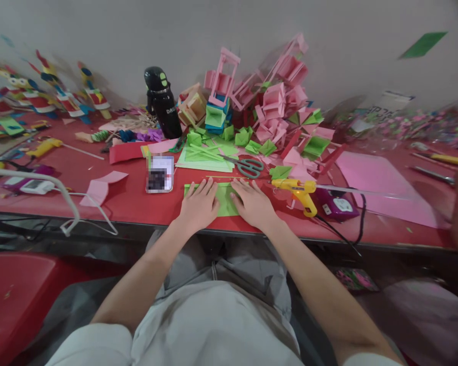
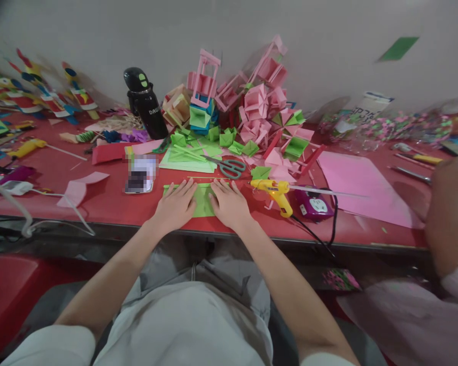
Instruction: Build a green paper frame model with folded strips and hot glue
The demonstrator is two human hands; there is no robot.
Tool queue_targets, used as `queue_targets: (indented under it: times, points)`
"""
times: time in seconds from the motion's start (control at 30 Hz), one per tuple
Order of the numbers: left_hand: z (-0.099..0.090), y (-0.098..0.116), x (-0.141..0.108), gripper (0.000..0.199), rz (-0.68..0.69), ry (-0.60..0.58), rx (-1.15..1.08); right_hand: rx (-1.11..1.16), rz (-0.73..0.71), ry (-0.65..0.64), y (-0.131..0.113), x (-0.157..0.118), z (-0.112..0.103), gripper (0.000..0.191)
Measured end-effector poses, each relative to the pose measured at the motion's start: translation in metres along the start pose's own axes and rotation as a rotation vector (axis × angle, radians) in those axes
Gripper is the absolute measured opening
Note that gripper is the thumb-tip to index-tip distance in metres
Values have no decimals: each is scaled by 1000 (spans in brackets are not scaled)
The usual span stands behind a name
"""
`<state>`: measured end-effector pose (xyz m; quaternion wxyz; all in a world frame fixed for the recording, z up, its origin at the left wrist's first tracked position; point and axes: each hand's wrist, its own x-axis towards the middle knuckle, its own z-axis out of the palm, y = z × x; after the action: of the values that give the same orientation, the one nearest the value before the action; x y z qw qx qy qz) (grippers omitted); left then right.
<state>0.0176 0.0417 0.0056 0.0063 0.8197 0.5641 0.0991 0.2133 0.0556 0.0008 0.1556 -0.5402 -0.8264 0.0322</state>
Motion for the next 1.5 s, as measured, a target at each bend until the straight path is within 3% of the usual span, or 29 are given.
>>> queue_targets:
  times: [0.13, 0.27, 0.43, 0.77, 1.17, 1.5]
  points:
    - [1, 0, -1, 55, 8, 19, 10, -17, -23, 92, -5, -3, -1, 50]
    - [2, 0, -2, 55, 17, 28, 12, 18, -113, 52, -20, -6, 1, 52]
    - [0, -1, -2, 55, 20, -1, 6, 24, -23, 5, -29, -6, 5, 52]
    - [-3, 0, -1, 54, -48, -22, -15, 26, 85, 85, -19, -10, 10, 48]
    - [-4, -1, -2, 60, -102, -61, 22, -3, 216, 71, -19, -9, 14, 63]
    - [-4, -15, -5, 60, -116, -87, 17, -44, 230, 55, -19, -8, 15, 70]
